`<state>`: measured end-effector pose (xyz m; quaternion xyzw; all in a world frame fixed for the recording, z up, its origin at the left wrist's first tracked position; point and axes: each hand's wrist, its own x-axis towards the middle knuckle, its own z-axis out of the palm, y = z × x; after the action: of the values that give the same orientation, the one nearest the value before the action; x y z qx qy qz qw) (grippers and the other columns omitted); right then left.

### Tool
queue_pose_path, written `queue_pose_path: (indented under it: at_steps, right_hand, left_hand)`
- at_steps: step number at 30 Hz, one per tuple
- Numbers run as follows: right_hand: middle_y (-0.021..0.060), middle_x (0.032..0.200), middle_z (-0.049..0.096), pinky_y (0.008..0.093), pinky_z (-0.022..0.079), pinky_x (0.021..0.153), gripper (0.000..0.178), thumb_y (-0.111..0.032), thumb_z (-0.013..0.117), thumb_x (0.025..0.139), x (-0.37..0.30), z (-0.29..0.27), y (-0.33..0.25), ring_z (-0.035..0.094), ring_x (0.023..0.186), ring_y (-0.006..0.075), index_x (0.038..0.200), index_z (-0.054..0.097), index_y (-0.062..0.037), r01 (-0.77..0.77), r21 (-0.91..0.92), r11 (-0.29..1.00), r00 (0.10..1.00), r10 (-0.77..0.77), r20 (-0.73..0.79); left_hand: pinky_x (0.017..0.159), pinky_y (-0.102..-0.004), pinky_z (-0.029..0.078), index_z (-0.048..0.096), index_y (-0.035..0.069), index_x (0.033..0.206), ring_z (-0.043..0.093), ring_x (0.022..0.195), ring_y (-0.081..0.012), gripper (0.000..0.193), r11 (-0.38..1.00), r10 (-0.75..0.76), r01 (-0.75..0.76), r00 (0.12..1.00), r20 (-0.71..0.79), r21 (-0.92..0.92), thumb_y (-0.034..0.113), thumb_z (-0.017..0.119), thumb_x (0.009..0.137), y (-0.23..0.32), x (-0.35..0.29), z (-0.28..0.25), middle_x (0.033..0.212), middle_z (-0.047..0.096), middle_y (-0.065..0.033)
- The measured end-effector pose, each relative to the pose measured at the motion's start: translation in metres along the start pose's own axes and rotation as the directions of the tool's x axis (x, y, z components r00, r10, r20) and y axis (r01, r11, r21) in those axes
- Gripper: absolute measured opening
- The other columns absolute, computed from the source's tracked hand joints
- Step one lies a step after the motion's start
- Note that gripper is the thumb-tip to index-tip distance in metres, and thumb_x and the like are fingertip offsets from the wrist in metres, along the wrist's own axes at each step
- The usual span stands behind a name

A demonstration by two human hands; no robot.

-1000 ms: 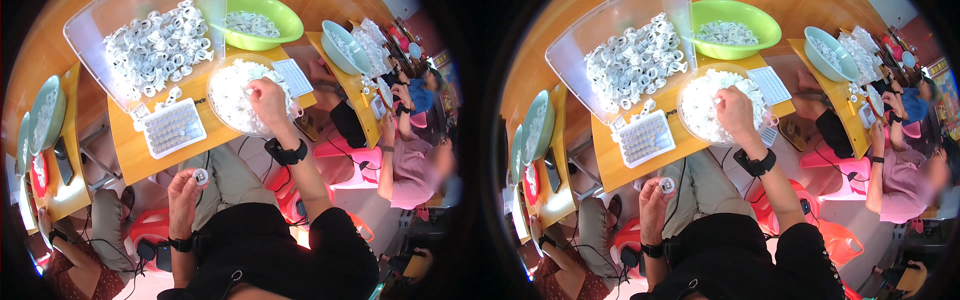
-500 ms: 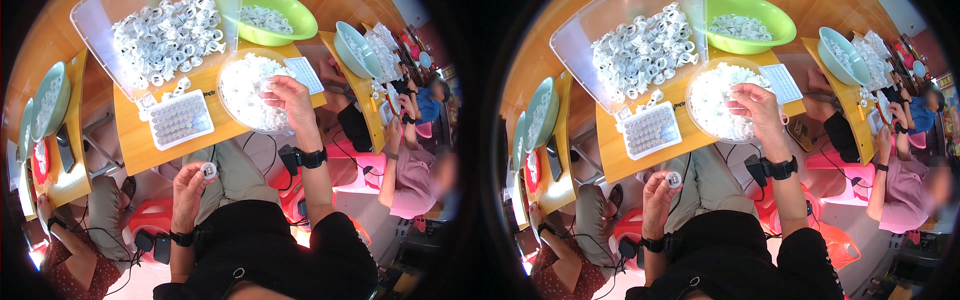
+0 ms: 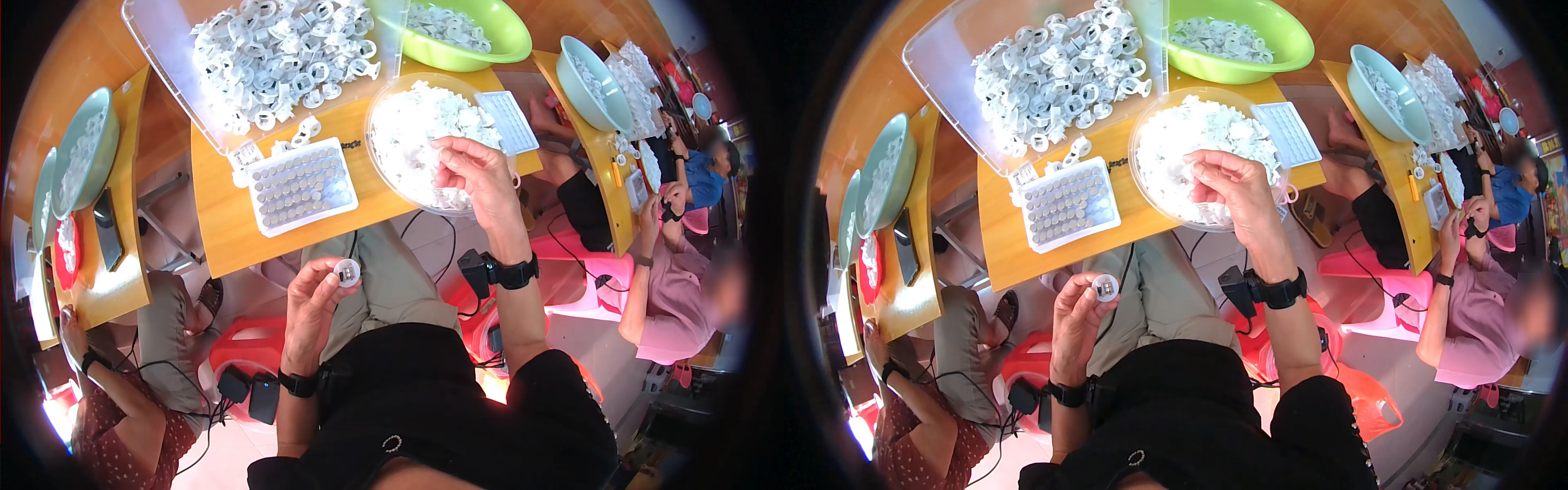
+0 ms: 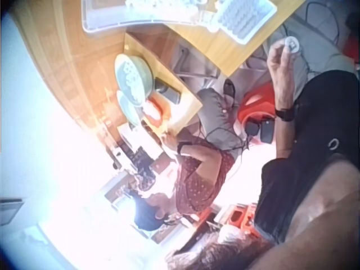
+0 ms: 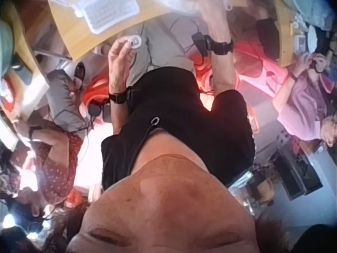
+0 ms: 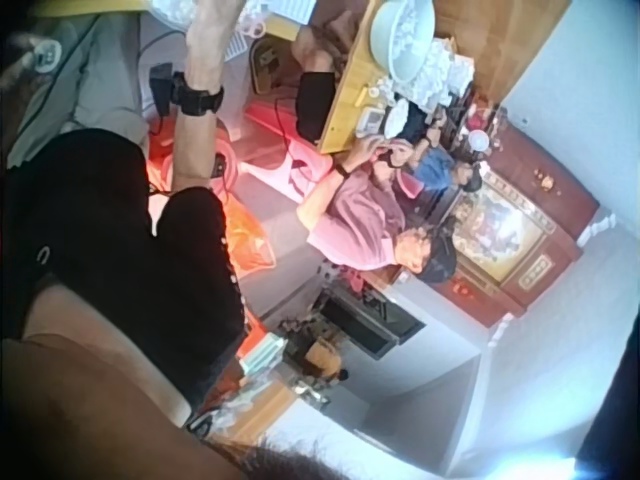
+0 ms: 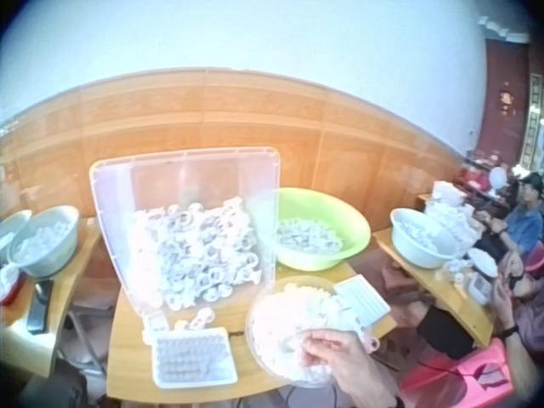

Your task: Manually assembling small white and clear plastic shoe components by hand at a workstation.

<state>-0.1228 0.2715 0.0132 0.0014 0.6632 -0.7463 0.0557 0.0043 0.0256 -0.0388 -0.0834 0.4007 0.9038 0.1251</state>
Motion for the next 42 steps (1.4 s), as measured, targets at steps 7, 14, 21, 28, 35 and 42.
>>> queue_pose_path:
  at_steps: [7,14,21,28,35,42]
  right_hand:
    - [0.0042,0.076,0.059,0.0240,0.052,0.058,0.018,-0.008,0.055,0.087,-0.024,0.040,-0.013,0.059,0.062,0.0109,0.102,0.062,0.0004,-0.053,-0.061,0.997,0.990,0.061,0.131]
    - [0.0058,0.080,0.060,0.0245,0.054,0.059,0.011,-0.004,0.059,0.084,-0.033,0.056,-0.004,0.065,0.066,0.0160,0.093,0.059,0.0036,-0.149,0.031,0.988,0.963,0.138,0.230]
    - [0.0067,0.079,0.061,0.0229,0.053,0.058,0.013,-0.003,0.057,0.085,-0.039,0.068,0.006,0.064,0.066,0.0146,0.095,0.060,0.0052,-0.069,-0.047,0.997,0.959,0.079,0.271]
    - [0.0079,0.074,0.062,0.0238,0.053,0.059,0.012,-0.003,0.057,0.085,-0.043,0.072,0.010,0.064,0.064,0.0157,0.093,0.061,0.0044,-0.109,-0.030,0.994,0.959,0.114,0.261]
    - [0.0087,0.078,0.063,0.0247,0.053,0.062,0.015,-0.008,0.059,0.085,-0.048,0.073,0.013,0.064,0.068,0.0147,0.095,0.062,0.0036,-0.308,0.159,0.938,0.891,0.226,0.394]
    - [0.0048,0.085,0.060,0.0213,0.049,0.060,0.015,-0.001,0.058,0.081,-0.052,0.077,0.023,0.058,0.070,0.0090,0.096,0.061,0.0021,-0.241,0.143,0.960,0.880,0.155,0.448]
  left_hand:
    - [0.078,-0.0293,0.051,0.057,0.003,0.103,0.061,0.088,-0.0168,0.018,0.999,0.022,-0.022,1.000,-0.001,-0.043,0.011,0.057,0.088,0.002,0.001,0.005,0.099,0.061,-0.0080]
    - [0.079,-0.0297,0.050,0.058,0.003,0.103,0.059,0.088,-0.0143,0.018,0.997,0.002,0.000,1.000,0.026,-0.076,0.012,0.056,0.089,0.003,0.006,0.009,0.097,0.061,-0.0056]
    - [0.079,-0.0298,0.050,0.058,0.002,0.104,0.059,0.089,-0.0139,0.018,0.994,0.008,-0.006,1.000,0.016,-0.106,0.012,0.055,0.089,0.001,0.000,0.003,0.098,0.061,-0.0055]
    - [0.079,-0.0301,0.051,0.058,0.002,0.104,0.060,0.090,-0.0146,0.018,0.993,0.023,-0.023,1.000,-0.003,-0.116,0.012,0.054,0.090,0.004,0.003,0.002,0.098,0.061,-0.0061]
    - [0.080,-0.0289,0.052,0.055,0.001,0.105,0.061,0.089,-0.0161,0.019,0.993,0.009,-0.009,1.000,0.006,-0.120,0.013,0.052,0.091,0.003,0.004,-0.003,0.100,0.060,-0.0082]
    - [0.078,-0.0291,0.052,0.057,0.001,0.105,0.060,0.089,-0.0154,0.019,0.992,0.013,-0.011,1.000,0.022,-0.127,0.012,0.052,0.091,0.004,0.003,-0.002,0.100,0.060,-0.0075]
